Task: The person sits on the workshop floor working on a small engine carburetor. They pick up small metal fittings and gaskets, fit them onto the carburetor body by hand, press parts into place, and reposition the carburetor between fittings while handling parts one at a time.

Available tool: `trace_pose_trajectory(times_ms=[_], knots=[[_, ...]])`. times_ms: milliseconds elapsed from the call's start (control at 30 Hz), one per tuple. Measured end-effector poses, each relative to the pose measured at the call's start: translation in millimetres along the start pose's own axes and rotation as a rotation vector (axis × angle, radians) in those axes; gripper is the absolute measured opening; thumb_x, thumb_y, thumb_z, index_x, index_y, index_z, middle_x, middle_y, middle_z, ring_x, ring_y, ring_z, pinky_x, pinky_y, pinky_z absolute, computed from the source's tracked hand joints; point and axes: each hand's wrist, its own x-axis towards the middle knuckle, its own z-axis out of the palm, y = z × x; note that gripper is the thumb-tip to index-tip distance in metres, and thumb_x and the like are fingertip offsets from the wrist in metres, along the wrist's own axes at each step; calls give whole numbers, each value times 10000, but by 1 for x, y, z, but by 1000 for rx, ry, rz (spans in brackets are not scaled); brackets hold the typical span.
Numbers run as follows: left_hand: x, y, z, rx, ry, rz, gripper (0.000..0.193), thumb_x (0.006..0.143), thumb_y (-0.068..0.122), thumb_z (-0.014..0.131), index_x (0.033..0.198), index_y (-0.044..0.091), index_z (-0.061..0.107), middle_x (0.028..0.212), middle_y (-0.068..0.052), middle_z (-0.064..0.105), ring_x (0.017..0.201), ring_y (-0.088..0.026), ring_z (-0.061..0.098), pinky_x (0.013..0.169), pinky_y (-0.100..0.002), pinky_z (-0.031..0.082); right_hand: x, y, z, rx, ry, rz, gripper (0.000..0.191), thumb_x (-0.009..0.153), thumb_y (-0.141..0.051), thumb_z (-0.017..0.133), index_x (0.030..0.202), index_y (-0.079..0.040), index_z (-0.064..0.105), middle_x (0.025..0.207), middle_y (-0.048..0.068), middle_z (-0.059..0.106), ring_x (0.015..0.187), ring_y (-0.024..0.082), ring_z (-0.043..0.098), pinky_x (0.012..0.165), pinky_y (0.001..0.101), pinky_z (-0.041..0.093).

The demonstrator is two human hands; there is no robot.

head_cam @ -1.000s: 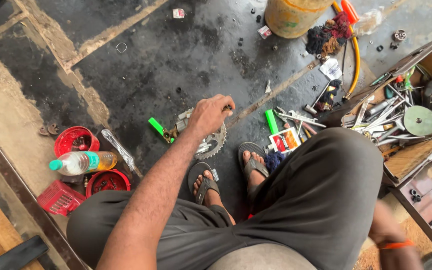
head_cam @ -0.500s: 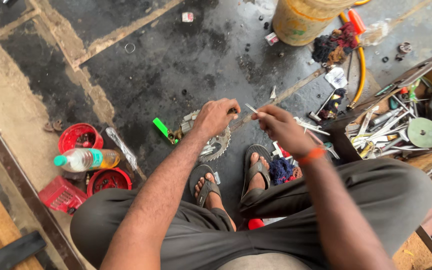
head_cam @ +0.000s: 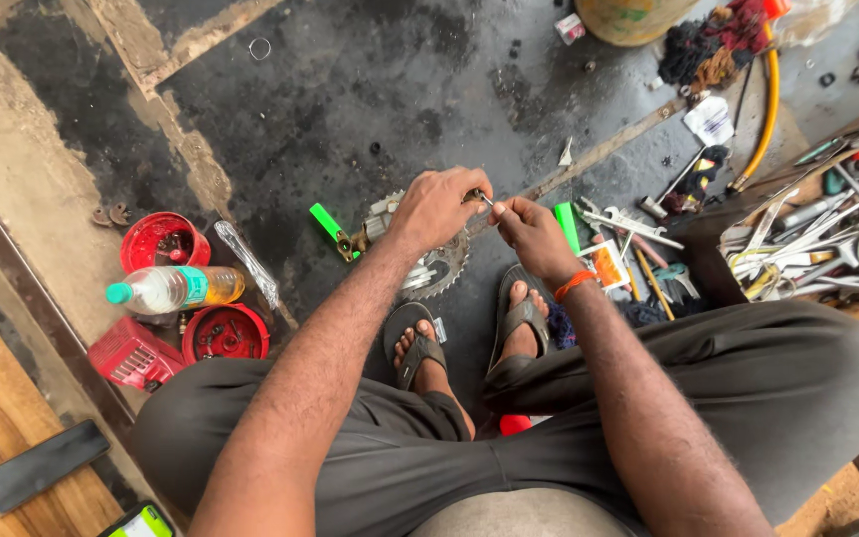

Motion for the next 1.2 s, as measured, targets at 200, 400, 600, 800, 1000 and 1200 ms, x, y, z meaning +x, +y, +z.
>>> trace_pose_trajectory(times_ms=[200, 400, 600, 800, 1000, 1200], knots=[[-1, 0, -1, 7, -15, 1, 169, 883, 183, 738, 1028, 119, 679, 927, -81, 705, 886, -308, 687, 871, -474, 515, 4, 5, 0, 76, -10, 68, 292, 1070, -329, 556, 933, -95, 663, 700, -74, 495, 618, 42, 396, 545, 220, 328], [2, 8, -7, 22, -95, -112, 140, 910, 185, 720, 1030, 122, 684, 927, -68, 711, 882, -274, 703, 869, -455, 527, 0, -5, 1, 154, -13, 252, 283, 1047, -345, 565, 919, -122, 682, 653, -76, 477, 558, 44, 358, 488, 227, 266], [0, 8, -9, 12, -94, -139, 155, 904, 203, 736, 1032, 130, 691, 977, -78, 721, 914, -292, 702, 816, -459, 540, 9, -8, 4, 15, 30, 245, 295, 1033, -340, 606, 910, -107, 741, 667, -67, 505, 589, 49, 398, 509, 231, 317], [-6, 10, -15, -6, -66, -132, 137, 900, 177, 733, 1022, 133, 692, 984, -87, 728, 939, -311, 701, 814, -464, 541, 12, -7, 17, -77, 94, 63, 301, 1021, -311, 632, 920, -67, 776, 704, -56, 609, 624, 55, 486, 554, 228, 407], [-7, 7, -14, -35, -54, -134, 155, 885, 158, 730, 1032, 132, 688, 1000, -94, 724, 962, -320, 697, 808, -463, 541, 4, -6, 22, 146, 94, 94, 310, 1030, -306, 631, 913, -48, 756, 636, -41, 516, 558, 62, 417, 504, 240, 320], [-6, 5, -13, -13, -53, -132, 140, 896, 140, 722, 1034, 144, 704, 999, -87, 729, 970, -318, 701, 815, -461, 544, 9, -11, 27, 97, 151, 111, 294, 1001, -282, 628, 857, -47, 728, 658, -33, 601, 567, 60, 501, 511, 238, 392]])
